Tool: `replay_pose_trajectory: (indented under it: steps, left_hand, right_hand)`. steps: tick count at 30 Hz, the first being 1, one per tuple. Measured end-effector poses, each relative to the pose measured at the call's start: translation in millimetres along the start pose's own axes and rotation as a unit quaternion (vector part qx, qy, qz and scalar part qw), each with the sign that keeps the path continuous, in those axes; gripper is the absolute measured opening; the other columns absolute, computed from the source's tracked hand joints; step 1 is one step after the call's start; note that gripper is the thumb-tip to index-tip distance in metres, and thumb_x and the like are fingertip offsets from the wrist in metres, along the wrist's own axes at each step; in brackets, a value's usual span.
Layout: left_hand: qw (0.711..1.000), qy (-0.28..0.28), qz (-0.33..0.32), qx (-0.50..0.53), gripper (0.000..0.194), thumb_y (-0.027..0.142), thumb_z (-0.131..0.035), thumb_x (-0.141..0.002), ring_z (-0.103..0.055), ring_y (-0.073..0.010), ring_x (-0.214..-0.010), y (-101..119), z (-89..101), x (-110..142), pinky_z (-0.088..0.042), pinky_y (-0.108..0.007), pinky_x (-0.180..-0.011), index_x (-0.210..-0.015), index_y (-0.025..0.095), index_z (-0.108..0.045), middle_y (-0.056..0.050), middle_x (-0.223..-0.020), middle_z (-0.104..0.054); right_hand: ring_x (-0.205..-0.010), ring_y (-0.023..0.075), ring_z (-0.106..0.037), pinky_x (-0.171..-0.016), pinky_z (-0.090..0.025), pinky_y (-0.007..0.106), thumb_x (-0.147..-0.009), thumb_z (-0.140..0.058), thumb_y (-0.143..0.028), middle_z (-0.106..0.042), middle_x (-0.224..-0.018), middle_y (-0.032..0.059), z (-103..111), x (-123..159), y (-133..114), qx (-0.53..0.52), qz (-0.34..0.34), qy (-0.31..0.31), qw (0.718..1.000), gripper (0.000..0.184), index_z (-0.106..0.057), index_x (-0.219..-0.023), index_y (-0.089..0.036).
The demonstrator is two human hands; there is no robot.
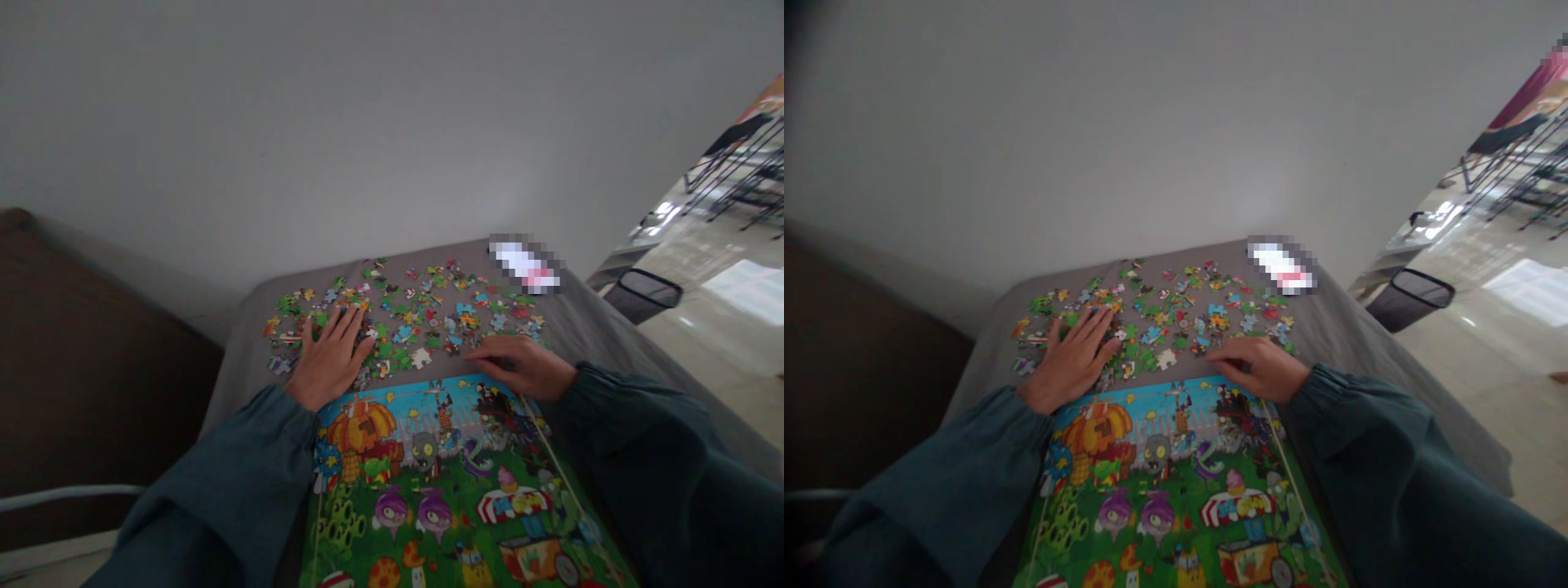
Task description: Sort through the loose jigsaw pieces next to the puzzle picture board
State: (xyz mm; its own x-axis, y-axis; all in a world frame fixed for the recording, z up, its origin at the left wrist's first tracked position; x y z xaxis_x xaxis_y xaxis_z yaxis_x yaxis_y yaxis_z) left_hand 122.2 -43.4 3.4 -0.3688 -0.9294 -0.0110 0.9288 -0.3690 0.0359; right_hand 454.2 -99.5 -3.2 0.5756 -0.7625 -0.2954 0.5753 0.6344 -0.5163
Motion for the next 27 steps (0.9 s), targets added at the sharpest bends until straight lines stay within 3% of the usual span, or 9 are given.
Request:
replay_pose_trajectory:
  steps: [6, 12, 19, 27]
  left_hand:
    - [1.0, -0.021, -0.02, -0.006, 0.072, 0.057, -0.017, -0.108, -0.024, -0.0322, -0.161, 2, -3.6, 8, -0.016, -0.061, -0.13, -0.168, 0.017, -0.021, -0.007, -0.172, -0.031]
    - [0.999, -0.033, -0.033, -0.013, 0.071, 0.059, -0.016, -0.107, -0.022, -0.0344, -0.162, 1, -2.9, 14, -0.015, -0.065, -0.128, -0.166, 0.02, -0.03, -0.007, -0.174, -0.028]
    - [0.998, 0.06, -0.008, -0.015, 0.07, 0.057, -0.018, -0.107, -0.042, -0.0338, -0.149, 5, -2.7, 6, -0.035, -0.056, -0.119, -0.16, 0.017, -0.039, -0.014, -0.167, -0.041]
    - [0.999, 0.034, -0.013, 0.006, 0.069, 0.055, -0.018, -0.108, -0.034, -0.0301, -0.155, 5, -11.8, 3, -0.029, -0.054, -0.126, -0.16, 0.015, -0.039, -0.011, -0.168, -0.042]
  right_hand:
    - [-0.075, 0.015, -0.069, -0.07, -0.056, 0.029, -0.103, -0.05, -0.025, -0.078, -0.092, 0.0066, 1, 0, 1, -0.006, -0.01, -0.003, 1.0, 0.028, -0.076, -0.114, -0.02]
    - [-0.076, 0.0152, -0.07, -0.07, -0.056, 0.029, -0.103, -0.05, -0.024, -0.079, -0.094, 0.0072, 2, 0, 0, -0.006, 0.001, 0.004, 1.0, 0.028, -0.076, -0.114, -0.02]
    - [-0.076, 0.0154, -0.07, -0.071, -0.056, 0.029, -0.103, -0.05, -0.024, -0.079, -0.093, 0.0078, 1, 0, -1, -0.011, 0.001, 0.0, 1.0, 0.029, -0.076, -0.113, -0.02]
    - [-0.075, 0.0146, -0.07, -0.07, -0.056, 0.028, -0.103, -0.051, -0.026, -0.08, -0.096, 0.0062, 0, 1, 1, -0.012, -0.022, -0.005, 1.0, 0.029, -0.077, -0.114, -0.022]
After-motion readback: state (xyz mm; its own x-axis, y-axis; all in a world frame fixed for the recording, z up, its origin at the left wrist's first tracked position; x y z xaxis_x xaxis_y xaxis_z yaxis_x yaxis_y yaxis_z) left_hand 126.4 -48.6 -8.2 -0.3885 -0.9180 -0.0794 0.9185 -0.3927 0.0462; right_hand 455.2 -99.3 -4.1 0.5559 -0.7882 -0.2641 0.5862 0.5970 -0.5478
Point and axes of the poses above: each hand's wrist, its own x-axis away from the middle knuckle, its own z-axis out of the back of the hand, y = z × x, the point moved 1 cm from there along -x, towards the middle knuckle
